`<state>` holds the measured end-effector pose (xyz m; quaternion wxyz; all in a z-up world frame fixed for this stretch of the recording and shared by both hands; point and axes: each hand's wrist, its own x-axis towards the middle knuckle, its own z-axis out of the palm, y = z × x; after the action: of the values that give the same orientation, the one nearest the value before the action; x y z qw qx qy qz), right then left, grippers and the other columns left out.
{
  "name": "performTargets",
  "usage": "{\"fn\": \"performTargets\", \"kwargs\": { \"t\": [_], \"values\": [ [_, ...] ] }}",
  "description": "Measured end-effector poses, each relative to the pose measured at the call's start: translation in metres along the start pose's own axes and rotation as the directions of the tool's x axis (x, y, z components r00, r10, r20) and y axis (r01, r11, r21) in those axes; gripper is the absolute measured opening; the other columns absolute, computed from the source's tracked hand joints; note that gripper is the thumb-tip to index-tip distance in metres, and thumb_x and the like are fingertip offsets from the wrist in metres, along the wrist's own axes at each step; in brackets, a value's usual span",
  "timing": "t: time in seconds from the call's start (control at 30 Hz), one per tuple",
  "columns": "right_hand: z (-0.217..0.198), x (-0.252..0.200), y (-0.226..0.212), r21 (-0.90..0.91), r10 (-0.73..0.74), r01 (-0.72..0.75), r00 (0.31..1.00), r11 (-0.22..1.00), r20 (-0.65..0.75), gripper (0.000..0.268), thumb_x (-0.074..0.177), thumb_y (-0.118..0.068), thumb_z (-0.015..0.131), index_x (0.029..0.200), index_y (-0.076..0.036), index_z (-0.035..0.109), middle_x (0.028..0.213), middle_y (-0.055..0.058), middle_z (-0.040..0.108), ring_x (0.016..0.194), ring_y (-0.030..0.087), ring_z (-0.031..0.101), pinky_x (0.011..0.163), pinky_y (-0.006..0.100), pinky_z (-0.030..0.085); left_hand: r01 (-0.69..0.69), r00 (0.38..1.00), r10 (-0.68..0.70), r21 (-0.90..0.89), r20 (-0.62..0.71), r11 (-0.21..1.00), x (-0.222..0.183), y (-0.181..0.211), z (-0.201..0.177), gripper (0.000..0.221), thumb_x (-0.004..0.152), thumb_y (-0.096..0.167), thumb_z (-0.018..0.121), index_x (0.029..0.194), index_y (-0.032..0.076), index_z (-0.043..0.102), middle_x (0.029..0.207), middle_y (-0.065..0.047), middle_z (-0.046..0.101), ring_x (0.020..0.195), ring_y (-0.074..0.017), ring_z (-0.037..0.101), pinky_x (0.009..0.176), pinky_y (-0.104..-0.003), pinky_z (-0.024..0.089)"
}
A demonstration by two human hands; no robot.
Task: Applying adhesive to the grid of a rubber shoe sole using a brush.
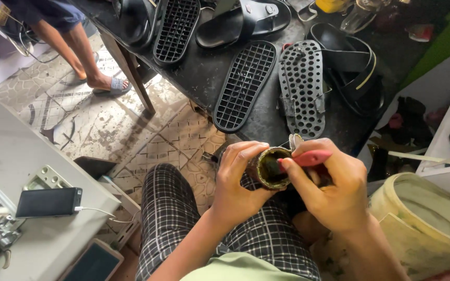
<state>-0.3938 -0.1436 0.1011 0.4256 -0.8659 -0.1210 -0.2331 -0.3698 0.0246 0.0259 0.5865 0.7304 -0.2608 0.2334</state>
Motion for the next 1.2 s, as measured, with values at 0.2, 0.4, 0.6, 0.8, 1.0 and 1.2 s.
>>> {"fn": "performTargets", "kwargs": {
  "t": [0.2, 0.4, 0.6, 0.8, 1.0, 1.2],
  "values": [
    [0.003, 0.008, -0.008, -0.109, -0.204, 0.209, 0.977, 0.972, 0.056, 0.009, 0.085, -0.004, 0.079, 0.088, -0.002, 0.071, 0.083, 0.006, 0.070, 0.072, 0.019, 0.062, 0.065, 0.030, 0.048, -0.007, 1.000, 0.008, 0.054, -0.021, 0.999, -0.003, 0.001, 0.000, 0.065, 0.071, 0.013, 0.091, 0.128, 0.008, 0.061, 0.127, -0.009, 0.066, 0.121, -0.0283, 0.065, 0.108, -0.041, 0.051],
    [0.012, 0.006, -0.003, -0.119, -0.217, 0.223, 0.974, 0.968, 0.063, 0.007, 0.086, -0.004, 0.077, 0.086, -0.001, 0.071, 0.083, 0.008, 0.070, 0.072, 0.023, 0.059, 0.065, 0.033, 0.047, -0.008, 1.000, 0.011, 0.088, -0.025, 0.996, -0.004, 0.002, -0.003, 0.063, 0.071, 0.014, 0.091, 0.127, 0.008, 0.061, 0.127, -0.008, 0.066, 0.121, -0.0274, 0.064, 0.108, -0.041, 0.048],
    [0.009, -0.005, 0.009, 0.191, 0.082, -0.055, 0.987, 0.980, -0.137, 0.006, 0.100, -0.005, 0.069, 0.098, -0.001, 0.066, 0.089, 0.006, 0.068, 0.073, 0.013, 0.062, 0.068, 0.026, 0.049, -0.003, 0.999, 0.008, 0.133, -0.038, 0.991, -0.007, -0.001, -0.002, 0.065, 0.070, 0.012, 0.090, 0.128, 0.009, 0.061, 0.126, -0.008, 0.066, 0.120, -0.0280, 0.063, 0.106, -0.041, 0.047],
    [0.009, -0.015, 0.069, 0.803, 0.540, -0.290, 0.840, 0.521, -0.047, 0.014, 0.106, -0.011, 0.066, 0.097, -0.001, 0.067, 0.079, 0.007, 0.068, 0.062, 0.012, 0.061, 0.056, 0.024, 0.044, 0.015, 0.997, 0.003, 0.226, -0.079, 0.974, -0.008, -0.002, -0.002, 0.065, 0.071, 0.014, 0.090, 0.129, 0.011, 0.061, 0.126, -0.006, 0.064, 0.118, -0.0269, 0.061, 0.102, -0.041, 0.045],
    [0.025, -0.025, 0.083, 0.893, 0.680, -0.412, 0.708, 0.180, 0.190, 0.026, 0.105, -0.023, 0.064, 0.087, -0.005, 0.067, 0.070, 0.008, 0.070, 0.054, 0.013, 0.063, 0.048, 0.027, 0.048, 0.022, 0.995, 0.012, 0.339, -0.099, 0.940, -0.009, 0.000, -0.001, 0.066, 0.072, 0.016, 0.090, 0.131, 0.013, 0.061, 0.126, -0.004, 0.062, 0.120, -0.0250, 0.058, 0.104, -0.041, 0.039],
    [0.037, -0.037, 0.091, 0.882, 0.733, -0.461, 0.633, 0.099, 0.249, 0.031, 0.103, -0.029, 0.066, 0.082, -0.007, 0.068, 0.066, 0.006, 0.069, 0.052, 0.013, 0.063, 0.048, 0.026, 0.049, 0.018, 0.994, 0.026, 0.394, -0.107, 0.919, -0.011, -0.003, 0.000, 0.068, 0.071, 0.015, 0.089, 0.133, 0.014, 0.060, 0.127, -0.004, 0.060, 0.121, -0.0249, 0.056, 0.104, -0.043, 0.038]
  ]
}}
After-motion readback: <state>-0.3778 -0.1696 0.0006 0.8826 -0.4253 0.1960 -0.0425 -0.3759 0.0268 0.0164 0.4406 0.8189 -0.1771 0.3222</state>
